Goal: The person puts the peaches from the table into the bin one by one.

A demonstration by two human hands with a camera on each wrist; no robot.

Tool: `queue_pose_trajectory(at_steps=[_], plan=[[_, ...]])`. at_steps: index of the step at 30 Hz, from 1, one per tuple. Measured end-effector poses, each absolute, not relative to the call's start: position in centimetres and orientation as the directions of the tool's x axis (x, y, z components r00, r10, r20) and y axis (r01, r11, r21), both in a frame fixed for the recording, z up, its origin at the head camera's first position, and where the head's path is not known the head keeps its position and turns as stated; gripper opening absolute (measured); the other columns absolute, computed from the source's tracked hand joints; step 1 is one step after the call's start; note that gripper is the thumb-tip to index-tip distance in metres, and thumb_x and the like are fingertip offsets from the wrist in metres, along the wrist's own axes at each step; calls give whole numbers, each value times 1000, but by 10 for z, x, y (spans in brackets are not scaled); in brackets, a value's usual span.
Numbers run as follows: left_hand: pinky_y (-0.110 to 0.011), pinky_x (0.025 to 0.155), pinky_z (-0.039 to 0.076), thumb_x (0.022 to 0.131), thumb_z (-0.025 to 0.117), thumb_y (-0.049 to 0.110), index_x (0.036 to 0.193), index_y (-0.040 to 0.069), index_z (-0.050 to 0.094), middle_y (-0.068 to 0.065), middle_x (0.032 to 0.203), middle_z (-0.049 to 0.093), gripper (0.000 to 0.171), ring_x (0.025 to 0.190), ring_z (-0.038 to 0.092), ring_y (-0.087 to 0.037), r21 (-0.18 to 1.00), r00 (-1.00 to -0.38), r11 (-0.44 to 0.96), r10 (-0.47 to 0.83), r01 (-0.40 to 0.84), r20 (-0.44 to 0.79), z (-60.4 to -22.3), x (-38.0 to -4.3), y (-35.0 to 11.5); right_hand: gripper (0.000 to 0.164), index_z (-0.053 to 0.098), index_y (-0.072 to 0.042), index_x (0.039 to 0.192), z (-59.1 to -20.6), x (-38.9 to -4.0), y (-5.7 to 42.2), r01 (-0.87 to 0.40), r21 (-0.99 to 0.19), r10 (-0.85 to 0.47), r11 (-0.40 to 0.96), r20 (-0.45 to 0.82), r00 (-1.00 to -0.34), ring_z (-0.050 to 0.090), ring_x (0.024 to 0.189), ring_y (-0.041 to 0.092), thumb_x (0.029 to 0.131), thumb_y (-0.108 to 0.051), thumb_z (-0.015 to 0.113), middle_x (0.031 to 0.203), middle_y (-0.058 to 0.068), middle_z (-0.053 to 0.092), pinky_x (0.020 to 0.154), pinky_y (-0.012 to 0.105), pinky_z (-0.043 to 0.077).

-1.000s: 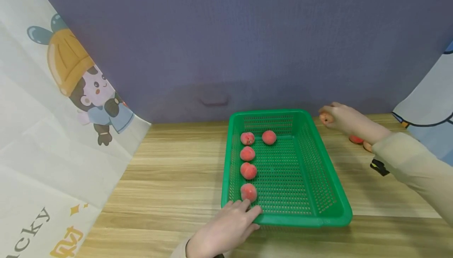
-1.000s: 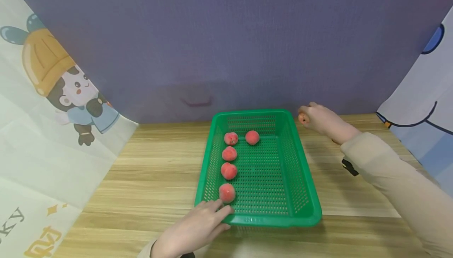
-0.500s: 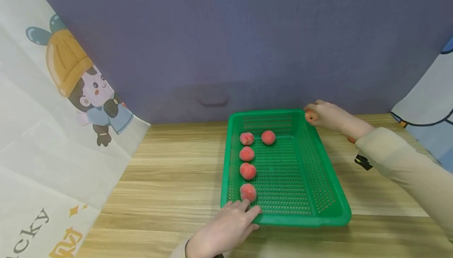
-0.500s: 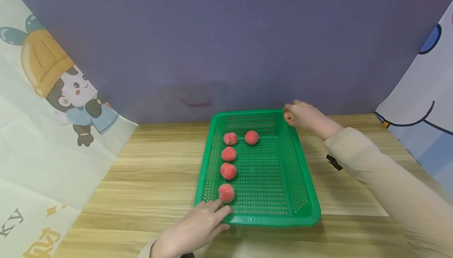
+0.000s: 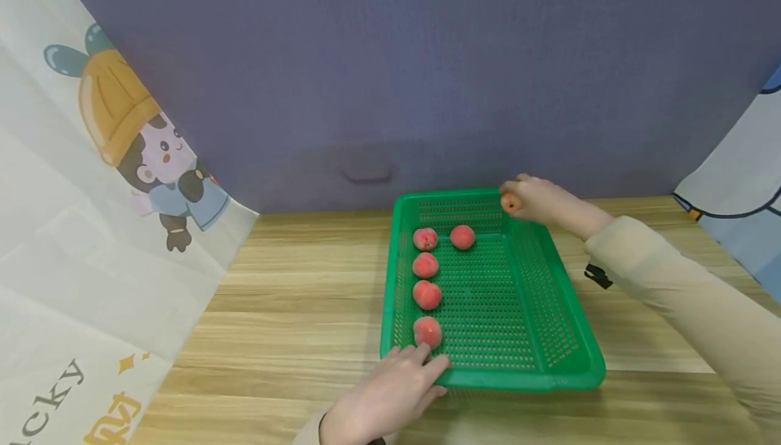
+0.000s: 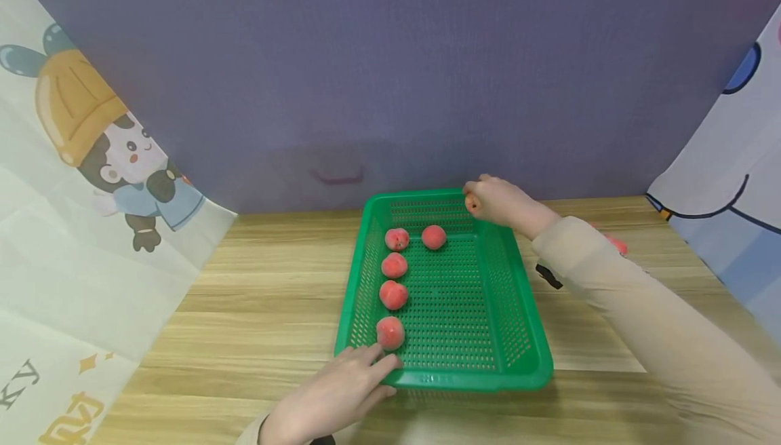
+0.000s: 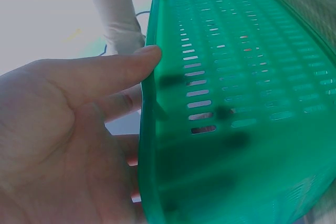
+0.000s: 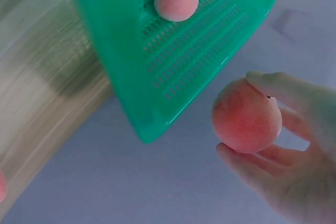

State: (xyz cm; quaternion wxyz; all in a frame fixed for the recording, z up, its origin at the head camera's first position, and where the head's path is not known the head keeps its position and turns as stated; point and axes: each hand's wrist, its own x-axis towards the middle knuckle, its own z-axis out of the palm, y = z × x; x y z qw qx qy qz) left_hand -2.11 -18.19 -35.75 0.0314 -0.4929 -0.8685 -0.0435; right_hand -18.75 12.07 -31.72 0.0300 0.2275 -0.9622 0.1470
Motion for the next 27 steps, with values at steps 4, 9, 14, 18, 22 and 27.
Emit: queue_pose_trajectory(at_steps=[4,9,14,18,22,27], plan=[[-15,60,33,85,56,31,100,17,52,6,81,50,21,67,45,-2,41,-511,510,853,859,102,-358,-21,-182,25,55,4,103,-317,-190,112,-454,-277,-440,847,112,-891,40,71,23,79,-4,57,92,18,51,57,32,31],[-17,61,36,85,57,31,101,16,53,6,82,50,22,70,48,-3,37,-512,512,851,858,114,-359,-21,-182,16,54,3,95,-318,-194,103,-449,-295,-443,844,92,-892,42,76,25,80,-3,53,92,16,51,59,33,30],[-16,60,35,84,58,31,100,16,54,6,81,50,22,69,48,-3,29,-510,511,851,859,125,-359,-21,-182,12,54,1,93,-321,-197,94,-446,-323,-450,835,68,-891,48,97,36,81,-2,53,100,18,55,63,36,31],[-16,60,35,84,58,31,100,16,54,6,80,49,22,68,47,-3,37,-511,510,851,859,120,-359,-22,-182,10,53,0,88,-324,-197,86,-459,-332,-465,824,67,-883,37,114,47,79,1,52,104,20,57,65,37,32],[-16,60,35,84,58,31,101,16,53,6,81,50,23,68,47,-3,42,-510,509,852,860,116,-359,-21,-182,13,54,1,89,-327,-197,79,-460,-346,-472,818,55,-880,49,85,31,77,3,50,96,17,55,57,31,28],[-16,61,35,85,57,31,102,16,53,6,82,51,23,69,47,-3,42,-510,508,853,860,110,-358,-21,-182,10,50,-3,77,-333,-196,71,-481,-366,-494,797,66,-867,31,66,17,74,7,49,74,6,43,58,29,25]])
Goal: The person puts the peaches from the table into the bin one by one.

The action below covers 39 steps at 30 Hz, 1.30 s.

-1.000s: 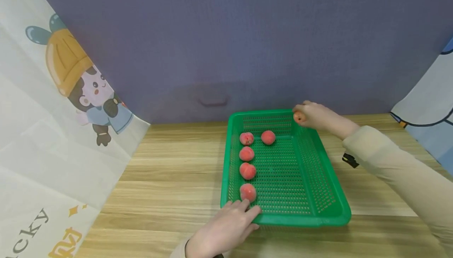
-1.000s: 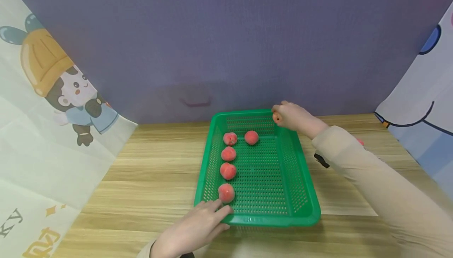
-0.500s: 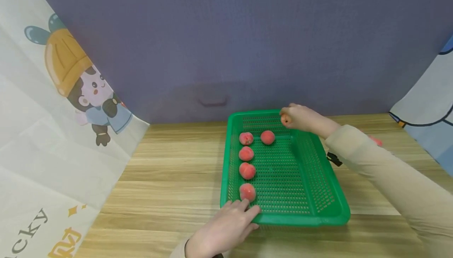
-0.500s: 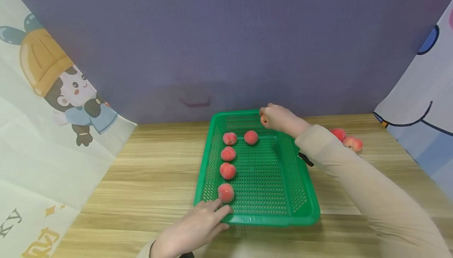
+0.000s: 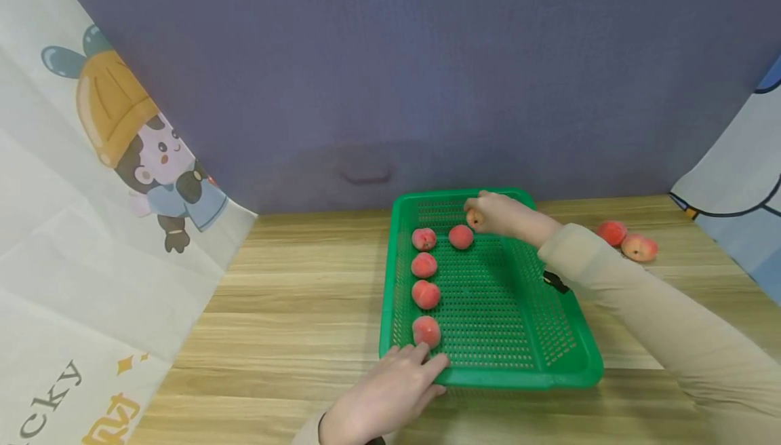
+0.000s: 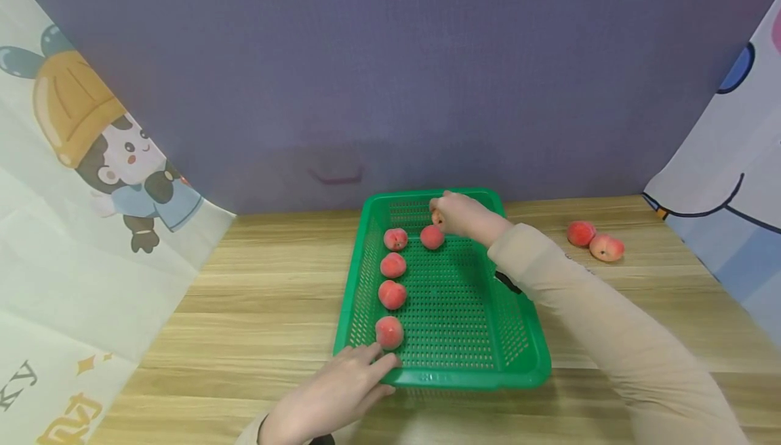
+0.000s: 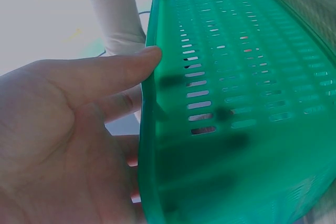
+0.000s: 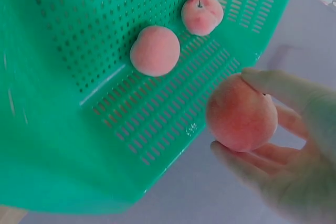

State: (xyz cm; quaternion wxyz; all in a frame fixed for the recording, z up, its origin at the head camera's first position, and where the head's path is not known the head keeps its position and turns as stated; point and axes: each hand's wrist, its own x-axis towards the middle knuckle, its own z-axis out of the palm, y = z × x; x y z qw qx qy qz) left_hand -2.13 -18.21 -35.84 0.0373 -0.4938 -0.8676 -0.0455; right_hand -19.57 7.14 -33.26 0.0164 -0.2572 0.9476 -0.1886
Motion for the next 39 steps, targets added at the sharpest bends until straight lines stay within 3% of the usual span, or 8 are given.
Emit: queue_pose_trajectory(at_steps=[5,12,13,16,19,22,26,39], plan=[[-16,60,35,85,57,31,103,16,54,5,82,51,24,69,48,-3,38,-506,505,854,862,120,-359,-22,-182,8,53,-1,80,-337,-195,65,-476,-383,-498,792,46,-866,34,69,18,76,6,51,76,6,46,62,31,29],[-15,60,34,84,57,31,102,16,53,6,81,50,23,68,47,-3,31,-504,505,854,863,128,-359,-22,-182,13,55,3,91,-344,-194,56,-470,-400,-506,787,18,-862,31,63,17,78,4,53,85,14,53,56,28,27],[-15,60,34,84,57,31,102,16,54,6,81,50,23,68,47,-3,30,-504,504,854,863,129,-359,-22,-182,15,55,3,93,-346,-194,56,-471,-398,-506,788,18,-862,37,65,19,78,4,52,88,15,56,56,28,27],[-15,60,35,84,57,31,102,16,54,6,81,51,23,68,47,-3,26,-502,503,855,864,130,-359,-22,-182,24,57,4,104,-349,-192,53,-464,-383,-501,799,4,-866,51,83,30,81,2,53,103,19,58,58,30,29],[-15,59,34,85,57,31,101,16,53,6,80,50,23,67,47,-3,22,-500,501,857,865,127,-359,-22,-182,26,57,3,107,-352,-192,51,-465,-365,-502,807,-7,-865,48,104,39,82,1,53,103,17,59,60,31,31],[-14,58,33,85,57,32,100,16,53,6,80,50,22,65,45,-2,23,-499,500,858,866,121,-359,-22,-182,20,58,2,100,-355,-192,50,-464,-372,-505,804,-15,-863,51,85,30,81,1,53,88,11,57,59,31,30],[-14,58,32,85,56,32,100,17,52,6,80,50,21,65,44,-2,29,-500,500,859,865,113,-359,-22,-182,9,55,0,88,-360,-192,48,-468,-396,-516,790,-16,-857,35,66,18,80,2,52,72,5,46,59,30,29],[-13,58,31,85,56,31,101,16,52,5,82,51,22,63,43,-1,32,-504,504,858,863,100,-358,-22,-182,17,42,-4,67,-375,-191,45,-496,-439,-553,749,-3,-833,17,54,12,81,6,44,58,-1,27,59,30,24]])
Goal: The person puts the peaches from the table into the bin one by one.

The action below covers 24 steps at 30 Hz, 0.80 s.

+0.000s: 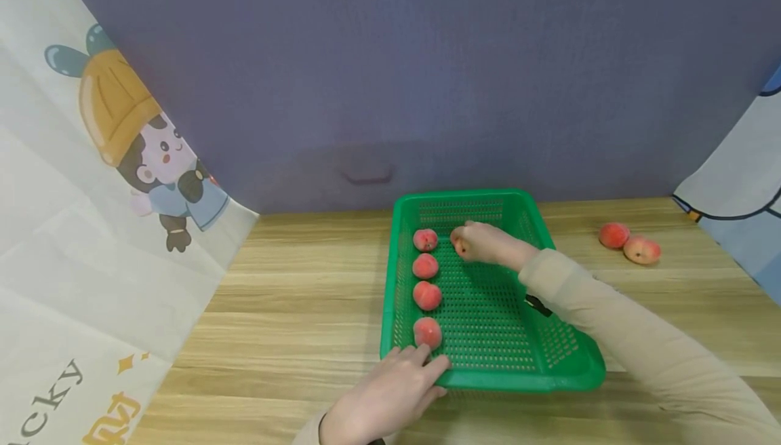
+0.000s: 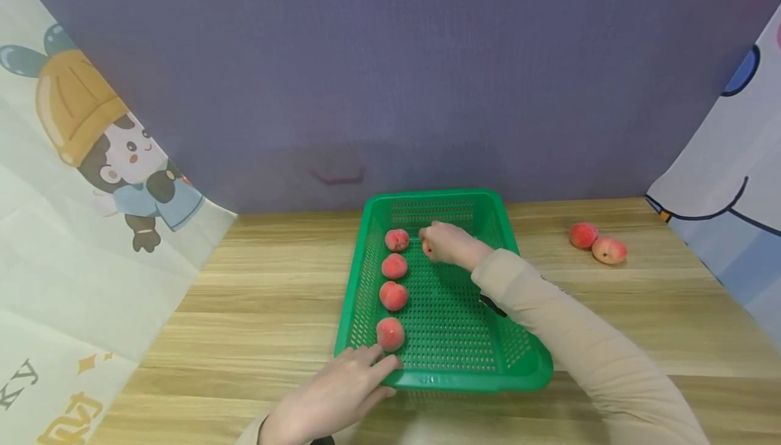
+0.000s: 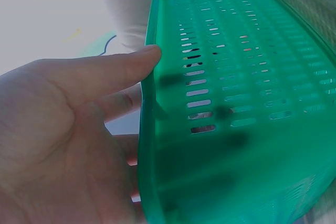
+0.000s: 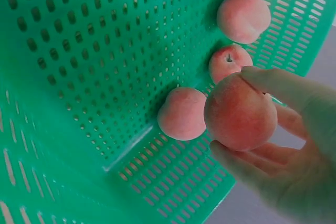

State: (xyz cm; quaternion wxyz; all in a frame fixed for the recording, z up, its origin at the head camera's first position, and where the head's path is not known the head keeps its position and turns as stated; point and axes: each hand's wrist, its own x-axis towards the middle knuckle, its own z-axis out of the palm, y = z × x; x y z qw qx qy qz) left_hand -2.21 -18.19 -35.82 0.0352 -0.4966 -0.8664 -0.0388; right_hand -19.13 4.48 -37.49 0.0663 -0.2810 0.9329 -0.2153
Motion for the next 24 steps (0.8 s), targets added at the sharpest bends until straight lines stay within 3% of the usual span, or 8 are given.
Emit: queue_pose_trajectory(at_steps=[3,8,15,24], plan=[[-12,57,30,85,56,31,102,16,52,5,82,51,23,62,43,-1,34,-503,502,859,864,101,-359,-22,-182,22,36,-6,65,-379,-191,45,-533,-428,-576,730,35,-817,15,53,11,79,10,43,57,-3,22,62,31,24],[-13,59,33,85,57,30,104,16,53,4,85,53,24,65,46,-1,44,-505,503,858,863,94,-359,-22,-182,27,30,-9,63,-388,-190,46,-525,-412,-568,745,21,-823,15,51,11,76,11,43,58,-3,19,53,26,17],[-15,61,35,85,57,31,105,16,54,3,90,55,25,72,52,-3,48,-512,510,855,859,83,-359,-22,-181,22,41,-6,61,-397,-189,44,-517,-370,-557,772,-4,-830,16,50,10,74,12,45,53,-4,21,50,24,17],[-17,62,37,85,56,30,106,16,54,3,90,55,25,73,52,-4,57,-518,515,852,855,78,-360,-22,-181,15,48,-5,67,-403,-187,44,-521,-341,-550,782,16,-835,24,50,10,72,9,48,59,0,32,48,22,21]])
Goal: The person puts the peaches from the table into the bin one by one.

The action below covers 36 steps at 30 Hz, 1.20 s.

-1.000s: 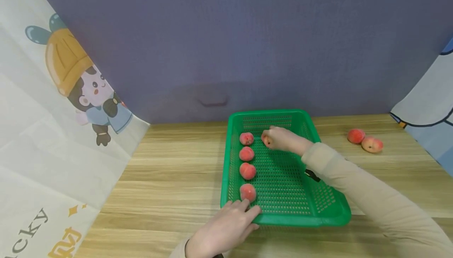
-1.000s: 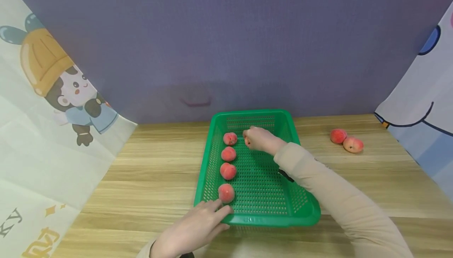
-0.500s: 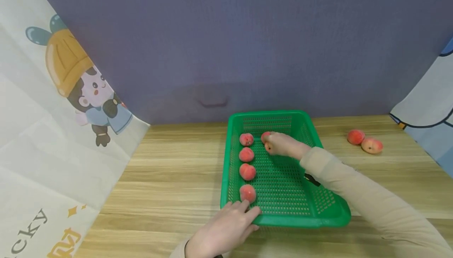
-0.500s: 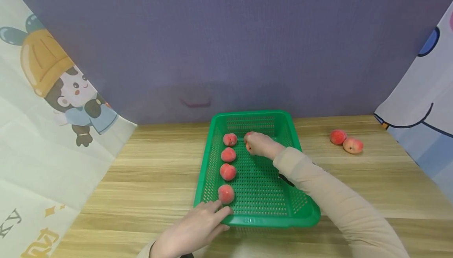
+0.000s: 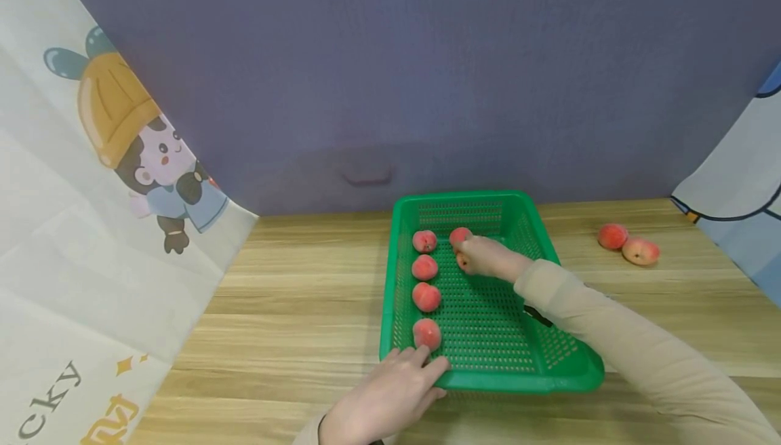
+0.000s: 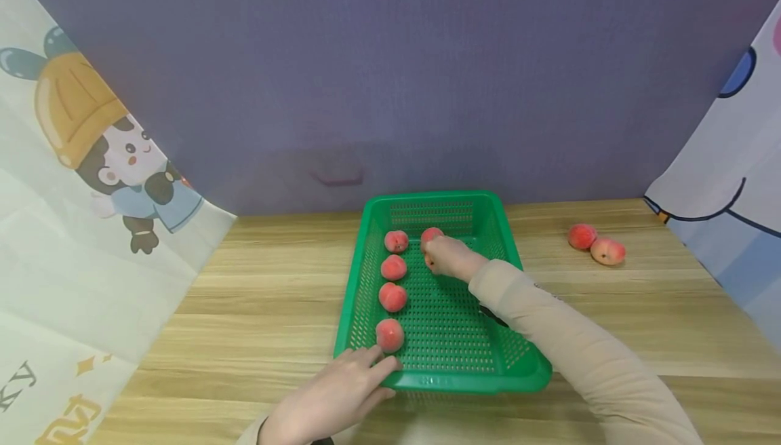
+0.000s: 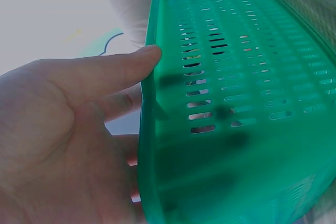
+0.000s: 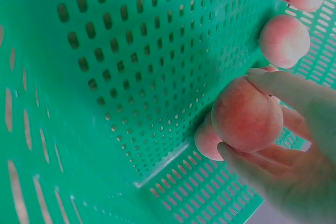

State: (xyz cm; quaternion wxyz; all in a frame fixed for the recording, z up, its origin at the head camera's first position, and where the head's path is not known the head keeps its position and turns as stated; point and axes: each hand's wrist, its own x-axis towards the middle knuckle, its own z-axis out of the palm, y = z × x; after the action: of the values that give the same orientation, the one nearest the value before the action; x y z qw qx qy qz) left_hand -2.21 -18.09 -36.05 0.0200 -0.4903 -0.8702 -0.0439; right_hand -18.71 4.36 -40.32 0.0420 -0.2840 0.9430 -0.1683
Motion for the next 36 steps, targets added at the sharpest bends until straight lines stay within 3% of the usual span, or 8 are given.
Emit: queue_pose_trajectory(at_steps=[36], plan=[[-15,60,35,86,56,31,105,17,53,3,90,54,25,72,51,-3,55,-518,515,852,855,82,-361,-22,-181,16,52,-6,74,-414,-182,39,-509,-315,-547,801,-41,-836,34,57,13,73,10,54,68,1,41,52,24,28]])
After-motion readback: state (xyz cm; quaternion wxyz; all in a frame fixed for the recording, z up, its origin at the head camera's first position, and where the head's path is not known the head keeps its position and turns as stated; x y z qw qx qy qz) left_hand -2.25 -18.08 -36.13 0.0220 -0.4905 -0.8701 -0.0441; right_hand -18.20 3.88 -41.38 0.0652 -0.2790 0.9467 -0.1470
